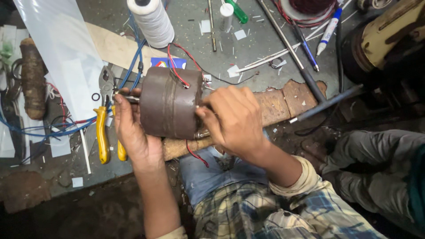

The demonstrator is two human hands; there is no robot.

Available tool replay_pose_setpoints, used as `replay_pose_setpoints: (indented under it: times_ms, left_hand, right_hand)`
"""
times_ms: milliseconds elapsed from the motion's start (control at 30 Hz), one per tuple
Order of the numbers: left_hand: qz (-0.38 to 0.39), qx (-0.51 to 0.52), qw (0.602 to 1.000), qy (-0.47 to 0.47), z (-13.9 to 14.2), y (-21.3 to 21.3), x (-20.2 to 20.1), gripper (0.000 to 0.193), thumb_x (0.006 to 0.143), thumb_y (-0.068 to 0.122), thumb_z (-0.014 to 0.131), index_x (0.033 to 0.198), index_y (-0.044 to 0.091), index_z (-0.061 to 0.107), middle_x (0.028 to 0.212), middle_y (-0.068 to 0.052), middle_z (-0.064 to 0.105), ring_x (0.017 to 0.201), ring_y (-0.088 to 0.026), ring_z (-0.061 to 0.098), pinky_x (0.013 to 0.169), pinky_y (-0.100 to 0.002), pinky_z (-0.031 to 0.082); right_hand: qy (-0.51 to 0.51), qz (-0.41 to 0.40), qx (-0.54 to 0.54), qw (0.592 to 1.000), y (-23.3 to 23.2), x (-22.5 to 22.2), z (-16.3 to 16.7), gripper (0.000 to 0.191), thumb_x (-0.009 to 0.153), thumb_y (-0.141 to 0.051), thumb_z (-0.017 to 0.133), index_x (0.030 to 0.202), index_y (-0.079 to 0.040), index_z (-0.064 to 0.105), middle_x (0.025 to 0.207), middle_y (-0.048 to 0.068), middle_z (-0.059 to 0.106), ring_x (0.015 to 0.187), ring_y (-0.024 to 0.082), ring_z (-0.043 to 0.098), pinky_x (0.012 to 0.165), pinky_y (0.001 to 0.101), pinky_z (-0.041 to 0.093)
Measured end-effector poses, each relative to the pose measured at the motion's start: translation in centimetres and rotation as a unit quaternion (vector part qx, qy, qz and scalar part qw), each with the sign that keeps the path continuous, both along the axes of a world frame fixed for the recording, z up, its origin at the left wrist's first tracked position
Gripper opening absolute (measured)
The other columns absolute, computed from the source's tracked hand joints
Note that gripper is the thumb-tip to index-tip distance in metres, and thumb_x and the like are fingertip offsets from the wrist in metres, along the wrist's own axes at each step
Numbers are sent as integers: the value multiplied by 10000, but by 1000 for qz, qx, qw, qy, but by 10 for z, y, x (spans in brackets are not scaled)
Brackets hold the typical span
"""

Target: The person is repairing a cylindrical motor component. They use a T-handle wrench to tighten bolts on the motor housing while holding the component with their other hand. The person also handles wires and small metal parts on the workbench.

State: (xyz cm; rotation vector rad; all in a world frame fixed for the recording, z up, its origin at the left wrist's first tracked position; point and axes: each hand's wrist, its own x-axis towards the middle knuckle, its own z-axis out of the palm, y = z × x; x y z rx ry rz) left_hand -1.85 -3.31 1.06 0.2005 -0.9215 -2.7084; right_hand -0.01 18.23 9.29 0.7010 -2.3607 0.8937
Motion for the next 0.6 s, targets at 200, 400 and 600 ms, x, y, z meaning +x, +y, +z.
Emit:
replay_pose_setpoints:
  times_ms: [200,400,600]
  left_hand:
    - [4,1,1000,-3,-1,0,-2,221,1071,276,637,1183,86,644,1110,-85,694,1015,-173,675,933,-342,569]
    - [14,-10,1000,4,-4,0,-2,222,1073,278,643,1170,79,637,1105,-88,691,991,-163,663,902,-321,560]
    - [14,4,1000,5,-6,1,-4,210,1074,270,645,1167,83,623,1105,-86,683,1014,-169,659,931,-326,556]
  right_hand:
    - [-1,-16,10,1000,-1,-2,-1,140,951,-90,734,901,-44,611,835,101,588,799,314,560,727,445,406]
    - [35,36,-46,998,-3,-1,4,146,925,-74,650,998,30,577,929,180,587,833,355,560,736,445,434]
    - [-75,6,4,997,-2,-1,4,159,990,-132,686,870,-55,617,779,101,576,758,321,556,705,446,430]
